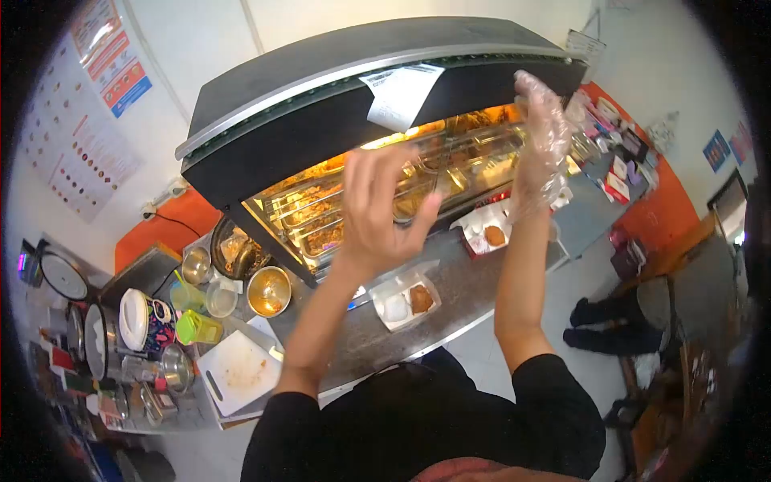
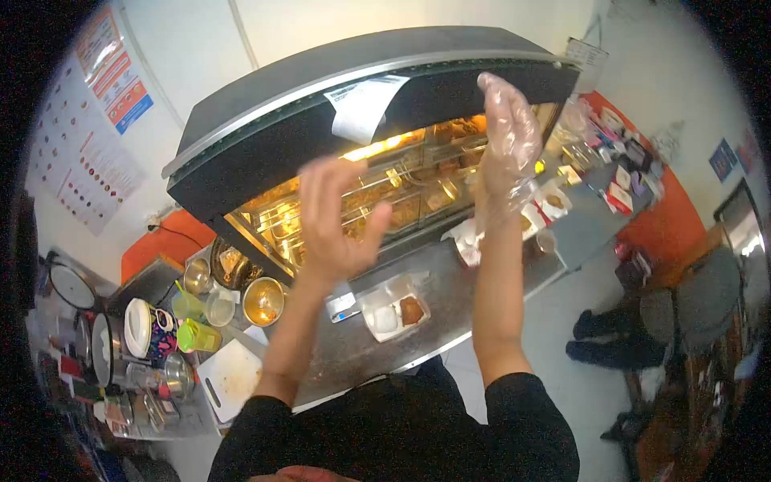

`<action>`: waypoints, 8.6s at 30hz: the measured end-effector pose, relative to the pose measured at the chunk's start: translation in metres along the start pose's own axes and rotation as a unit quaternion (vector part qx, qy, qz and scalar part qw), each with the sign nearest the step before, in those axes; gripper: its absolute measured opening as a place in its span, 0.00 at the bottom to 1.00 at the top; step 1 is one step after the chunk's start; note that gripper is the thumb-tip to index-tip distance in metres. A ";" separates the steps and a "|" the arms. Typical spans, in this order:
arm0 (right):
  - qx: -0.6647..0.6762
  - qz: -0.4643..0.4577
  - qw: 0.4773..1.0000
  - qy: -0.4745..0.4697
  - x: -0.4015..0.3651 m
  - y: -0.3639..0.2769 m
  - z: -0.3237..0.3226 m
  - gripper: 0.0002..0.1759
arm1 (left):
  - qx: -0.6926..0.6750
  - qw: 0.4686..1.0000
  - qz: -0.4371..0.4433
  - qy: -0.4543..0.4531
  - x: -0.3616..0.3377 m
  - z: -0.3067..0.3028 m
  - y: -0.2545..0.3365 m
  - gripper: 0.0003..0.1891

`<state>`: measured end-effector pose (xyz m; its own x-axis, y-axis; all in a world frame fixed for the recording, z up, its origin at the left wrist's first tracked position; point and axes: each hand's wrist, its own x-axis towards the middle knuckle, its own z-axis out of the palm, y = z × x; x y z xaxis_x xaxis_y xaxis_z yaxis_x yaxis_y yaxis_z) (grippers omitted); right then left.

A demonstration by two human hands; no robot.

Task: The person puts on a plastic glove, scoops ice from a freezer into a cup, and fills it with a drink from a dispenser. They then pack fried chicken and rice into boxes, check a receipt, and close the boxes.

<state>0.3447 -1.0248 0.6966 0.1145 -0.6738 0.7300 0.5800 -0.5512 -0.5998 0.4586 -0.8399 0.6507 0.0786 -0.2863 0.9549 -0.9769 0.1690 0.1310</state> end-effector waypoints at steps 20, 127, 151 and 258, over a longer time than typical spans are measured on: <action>-0.142 -0.311 0.910 -0.233 0.117 0.086 -0.007 0.09 | 0.395 0.898 -0.090 -0.171 0.099 0.127 -0.006 0.29; -0.396 0.073 0.630 -0.664 -0.303 0.315 -0.096 0.21 | 0.036 0.685 -0.725 -0.068 -0.475 0.147 0.045 0.17; 0.014 0.252 0.549 -0.797 -0.529 0.048 0.076 0.18 | -0.052 0.664 -0.704 -0.248 -0.512 -0.133 0.156 0.23; 0.074 0.271 0.924 -0.259 -1.331 -0.400 1.506 0.07 | 0.530 0.317 -0.537 -0.575 -0.560 -1.882 -0.750 0.29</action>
<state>1.1752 0.8336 0.4579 0.7696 -0.4840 0.4164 0.4227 -0.1026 -0.9004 1.5216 0.9683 0.5192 0.9497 0.1005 -0.2967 -0.0760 -0.8449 -0.5294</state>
